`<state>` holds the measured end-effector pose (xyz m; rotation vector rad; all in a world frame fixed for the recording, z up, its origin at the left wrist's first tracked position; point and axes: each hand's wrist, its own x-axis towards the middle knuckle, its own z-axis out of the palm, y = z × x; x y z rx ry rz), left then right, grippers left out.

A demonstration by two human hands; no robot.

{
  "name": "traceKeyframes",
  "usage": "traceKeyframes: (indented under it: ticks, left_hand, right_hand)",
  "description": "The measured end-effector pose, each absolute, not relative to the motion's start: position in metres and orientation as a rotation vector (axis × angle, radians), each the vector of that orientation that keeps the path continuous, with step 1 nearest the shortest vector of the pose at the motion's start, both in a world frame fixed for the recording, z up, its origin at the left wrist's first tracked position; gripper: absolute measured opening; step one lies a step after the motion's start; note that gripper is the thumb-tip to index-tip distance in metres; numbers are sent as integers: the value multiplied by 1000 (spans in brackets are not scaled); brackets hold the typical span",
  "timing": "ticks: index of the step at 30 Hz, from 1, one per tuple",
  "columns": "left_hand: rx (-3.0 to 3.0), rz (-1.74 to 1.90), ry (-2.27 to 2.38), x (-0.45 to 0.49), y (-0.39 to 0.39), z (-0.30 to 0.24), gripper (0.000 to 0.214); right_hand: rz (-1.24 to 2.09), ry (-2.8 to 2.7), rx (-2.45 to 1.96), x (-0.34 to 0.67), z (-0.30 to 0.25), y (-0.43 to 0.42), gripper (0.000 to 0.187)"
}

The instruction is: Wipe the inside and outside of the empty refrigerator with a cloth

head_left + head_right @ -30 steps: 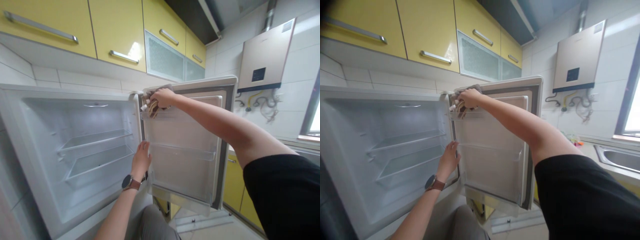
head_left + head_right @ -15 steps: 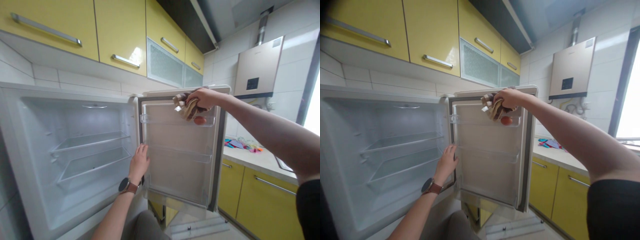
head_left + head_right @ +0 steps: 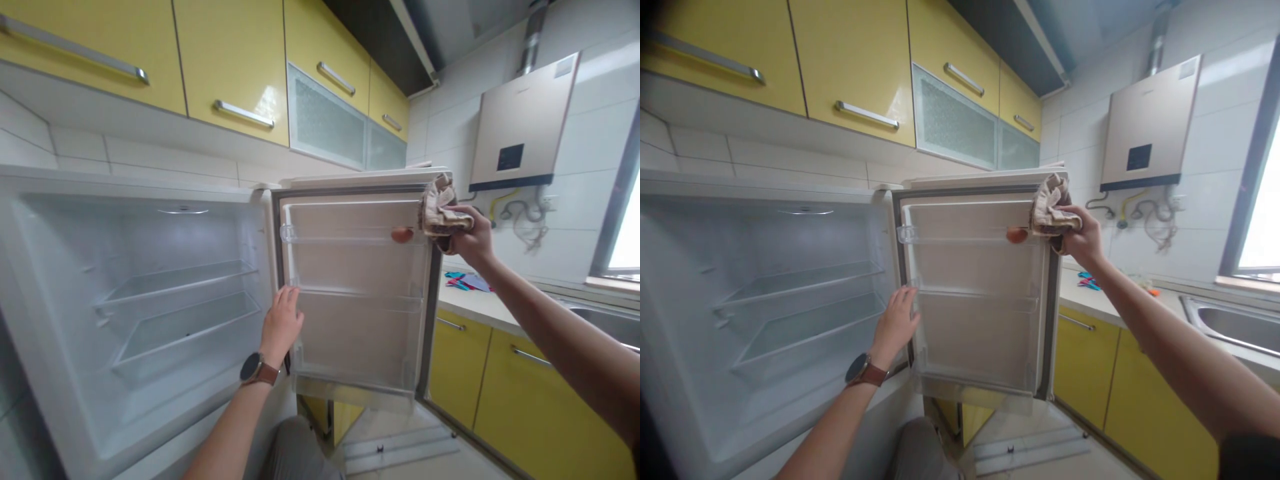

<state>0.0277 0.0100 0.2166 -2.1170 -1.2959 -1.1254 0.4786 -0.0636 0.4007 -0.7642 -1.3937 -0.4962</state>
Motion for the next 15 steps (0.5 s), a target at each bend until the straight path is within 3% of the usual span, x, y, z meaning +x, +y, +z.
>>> traceKeyframes:
  ticks: [6, 15]
  left_hand:
    - [-2095, -1099, -1304, 32, 9, 217, 54]
    - [-2111, -1110, -1296, 31, 8, 217, 54]
  right_hand:
    - [-324, -1169, -826, 467, 302, -50, 31]
    - [-208, -1059, -1096, 448, 106, -67, 40]
